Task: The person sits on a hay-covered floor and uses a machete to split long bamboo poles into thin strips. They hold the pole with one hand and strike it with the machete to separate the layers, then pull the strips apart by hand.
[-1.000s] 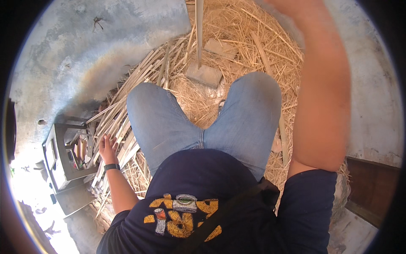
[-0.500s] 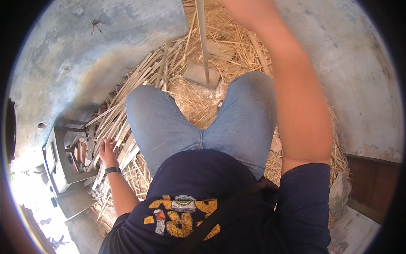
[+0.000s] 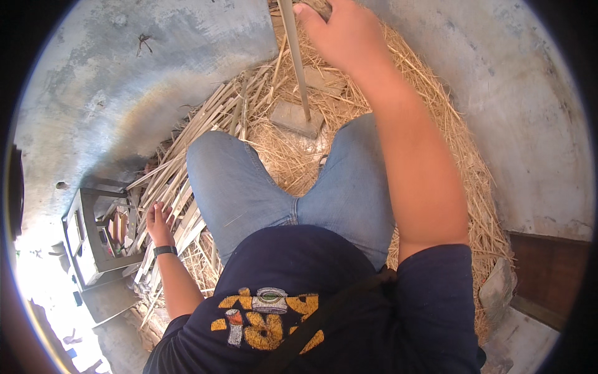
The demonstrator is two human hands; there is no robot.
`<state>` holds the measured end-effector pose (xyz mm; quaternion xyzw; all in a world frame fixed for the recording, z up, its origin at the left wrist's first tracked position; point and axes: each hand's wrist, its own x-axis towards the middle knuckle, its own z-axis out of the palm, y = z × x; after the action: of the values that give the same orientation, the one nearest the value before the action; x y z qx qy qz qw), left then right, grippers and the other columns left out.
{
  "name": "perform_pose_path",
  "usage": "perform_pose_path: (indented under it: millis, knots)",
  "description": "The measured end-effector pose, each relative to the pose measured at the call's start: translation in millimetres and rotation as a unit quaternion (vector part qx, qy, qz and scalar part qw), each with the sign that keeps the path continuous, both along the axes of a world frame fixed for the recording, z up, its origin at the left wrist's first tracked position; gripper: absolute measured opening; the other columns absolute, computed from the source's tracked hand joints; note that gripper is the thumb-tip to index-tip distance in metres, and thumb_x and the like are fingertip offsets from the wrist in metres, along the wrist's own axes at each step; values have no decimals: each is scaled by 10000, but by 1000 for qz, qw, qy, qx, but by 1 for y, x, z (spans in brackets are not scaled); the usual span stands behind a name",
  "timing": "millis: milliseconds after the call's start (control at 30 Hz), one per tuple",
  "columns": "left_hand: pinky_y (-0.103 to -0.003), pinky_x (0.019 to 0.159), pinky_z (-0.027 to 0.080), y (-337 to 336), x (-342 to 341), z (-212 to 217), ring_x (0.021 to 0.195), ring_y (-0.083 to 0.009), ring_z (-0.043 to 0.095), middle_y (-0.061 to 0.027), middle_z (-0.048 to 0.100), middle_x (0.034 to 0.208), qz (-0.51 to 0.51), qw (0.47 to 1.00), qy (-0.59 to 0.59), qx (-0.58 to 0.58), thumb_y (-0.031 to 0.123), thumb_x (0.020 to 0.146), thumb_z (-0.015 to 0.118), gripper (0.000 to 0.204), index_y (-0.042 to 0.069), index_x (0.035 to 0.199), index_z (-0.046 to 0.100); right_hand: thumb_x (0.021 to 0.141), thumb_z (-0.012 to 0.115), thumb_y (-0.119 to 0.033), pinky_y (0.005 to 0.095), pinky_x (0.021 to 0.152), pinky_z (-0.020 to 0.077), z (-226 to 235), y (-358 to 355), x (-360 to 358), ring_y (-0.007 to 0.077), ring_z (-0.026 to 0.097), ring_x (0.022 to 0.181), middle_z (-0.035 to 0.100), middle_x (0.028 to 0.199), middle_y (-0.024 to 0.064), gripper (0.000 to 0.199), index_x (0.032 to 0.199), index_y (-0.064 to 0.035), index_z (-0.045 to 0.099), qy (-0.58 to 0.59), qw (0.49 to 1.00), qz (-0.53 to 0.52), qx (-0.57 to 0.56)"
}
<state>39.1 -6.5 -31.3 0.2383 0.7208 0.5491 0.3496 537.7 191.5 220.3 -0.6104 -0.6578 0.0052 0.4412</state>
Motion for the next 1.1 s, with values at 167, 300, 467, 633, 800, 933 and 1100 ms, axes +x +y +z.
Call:
perform_pose_path:
  millis: [167, 300, 467, 633, 800, 933, 1100]
  knots:
    - [-322, 764, 555, -4, -4, 3, 1004, -200, 685, -81, 649, 1268, 14, 1000, -2, 13, 306, 1037, 592, 400, 80, 1363, 535, 945, 674, -320, 388, 748, 513, 19, 15, 17, 258, 648, 776, 705, 860, 177, 383, 1096, 32, 679, 37, 998, 55, 5]
    - [-329, 771, 561, -16, -9, -1, 998, -202, 687, -94, 642, 1277, 19, 1000, 4, -1, 294, 1043, 583, 405, 67, 1372, 523, 957, 672, -301, 362, 702, 492, 68, -24, 6, 194, 596, 739, 657, 789, 114, 357, 1047, 44, 684, 59, 996, 73, 8]
    - [-326, 766, 562, -13, -5, -4, 1001, -203, 689, -96, 641, 1268, 13, 1000, 11, -2, 302, 1043, 583, 410, 56, 1365, 525, 955, 672, -281, 378, 723, 503, 37, -23, -2, 237, 625, 755, 673, 808, 137, 344, 1066, 44, 688, 135, 987, 88, -4]
    - [-317, 753, 562, -6, -4, -11, 1008, -203, 690, -91, 641, 1261, -2, 1000, -3, -12, 294, 1041, 585, 395, 66, 1359, 532, 935, 677, -272, 430, 798, 525, -31, 12, 9, 378, 686, 856, 712, 921, 230, 367, 1122, 44, 678, 53, 994, 27, 93]
    - [-317, 744, 561, -7, -1, -3, 984, -203, 691, -83, 655, 1243, 11, 1000, -5, 5, 283, 1038, 590, 383, 69, 1352, 540, 939, 670, -279, 417, 779, 524, -6, 14, 19, 312, 682, 818, 713, 886, 199, 368, 1113, 45, 676, 69, 997, 23, -9]
    - [-321, 753, 561, -10, 3, 1, 981, -200, 691, -82, 651, 1253, 11, 1000, -4, 2, 283, 1036, 595, 390, 63, 1353, 536, 960, 650, -281, 378, 716, 511, 46, -17, 6, 227, 635, 749, 688, 824, 137, 349, 1089, 42, 678, 77, 995, 31, -46]
    - [-320, 751, 564, -9, -1, -9, 983, -205, 696, -91, 637, 1282, 6, 1000, 8, -5, 290, 1042, 585, 409, 54, 1369, 520, 976, 613, -360, 376, 701, 499, 53, -37, 6, 227, 626, 748, 677, 811, 122, 407, 1102, 22, 680, 19, 998, 45, -37]
